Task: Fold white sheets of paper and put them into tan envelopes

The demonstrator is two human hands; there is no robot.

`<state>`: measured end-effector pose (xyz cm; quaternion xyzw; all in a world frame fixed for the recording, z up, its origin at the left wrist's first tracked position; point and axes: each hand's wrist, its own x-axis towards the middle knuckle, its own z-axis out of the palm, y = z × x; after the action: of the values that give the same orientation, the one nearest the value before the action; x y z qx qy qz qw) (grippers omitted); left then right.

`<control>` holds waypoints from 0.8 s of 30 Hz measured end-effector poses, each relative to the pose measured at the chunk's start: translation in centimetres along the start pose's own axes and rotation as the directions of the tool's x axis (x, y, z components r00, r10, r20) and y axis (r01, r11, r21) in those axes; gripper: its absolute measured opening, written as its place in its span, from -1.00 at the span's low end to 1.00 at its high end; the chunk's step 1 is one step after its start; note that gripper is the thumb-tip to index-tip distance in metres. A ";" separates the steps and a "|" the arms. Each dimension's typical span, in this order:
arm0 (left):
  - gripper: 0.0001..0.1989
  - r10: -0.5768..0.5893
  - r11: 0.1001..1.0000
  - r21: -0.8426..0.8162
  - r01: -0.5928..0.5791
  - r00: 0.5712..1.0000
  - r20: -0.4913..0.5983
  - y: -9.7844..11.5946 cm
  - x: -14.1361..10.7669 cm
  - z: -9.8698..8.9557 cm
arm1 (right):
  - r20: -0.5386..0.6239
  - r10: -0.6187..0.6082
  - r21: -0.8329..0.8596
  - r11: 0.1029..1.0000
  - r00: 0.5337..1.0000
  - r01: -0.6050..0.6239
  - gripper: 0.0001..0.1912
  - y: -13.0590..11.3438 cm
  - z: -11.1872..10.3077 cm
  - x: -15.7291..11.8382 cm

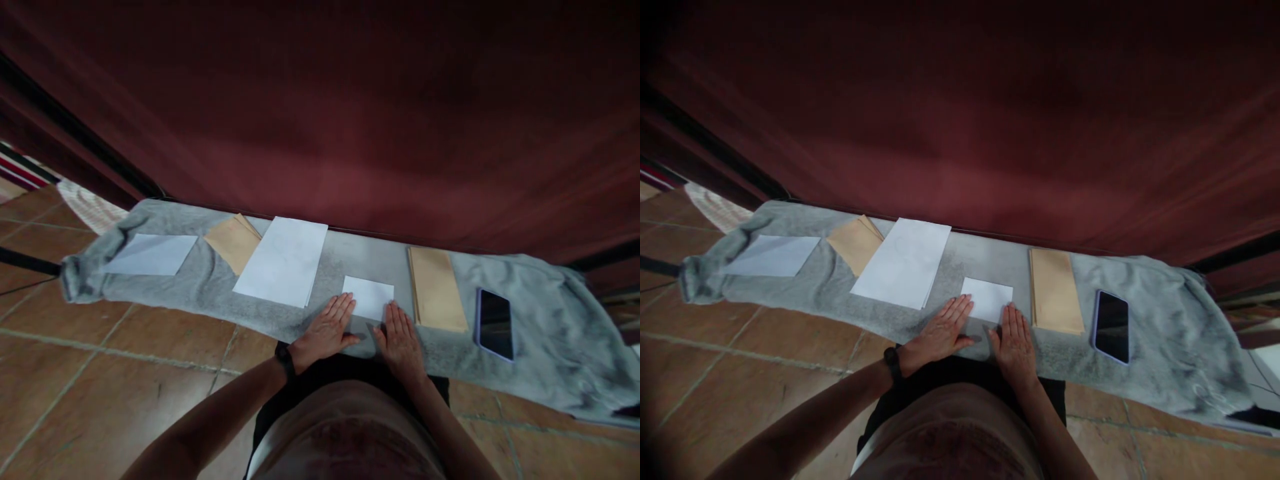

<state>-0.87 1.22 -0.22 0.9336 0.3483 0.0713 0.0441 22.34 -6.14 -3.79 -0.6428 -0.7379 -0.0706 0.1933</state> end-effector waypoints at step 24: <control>-0.16 0.004 0.998 0.062 -0.006 1.000 0.025 0.1 0.0 0.0 | 0.035 -0.002 0.078 0.997 0.999 -0.001 -0.39 -2.4 1.9 5.0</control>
<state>-0.77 1.17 -0.17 0.9362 0.3474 0.0488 0.0194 19.11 -1.25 -3.32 -0.6358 -0.7435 -0.0304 0.2050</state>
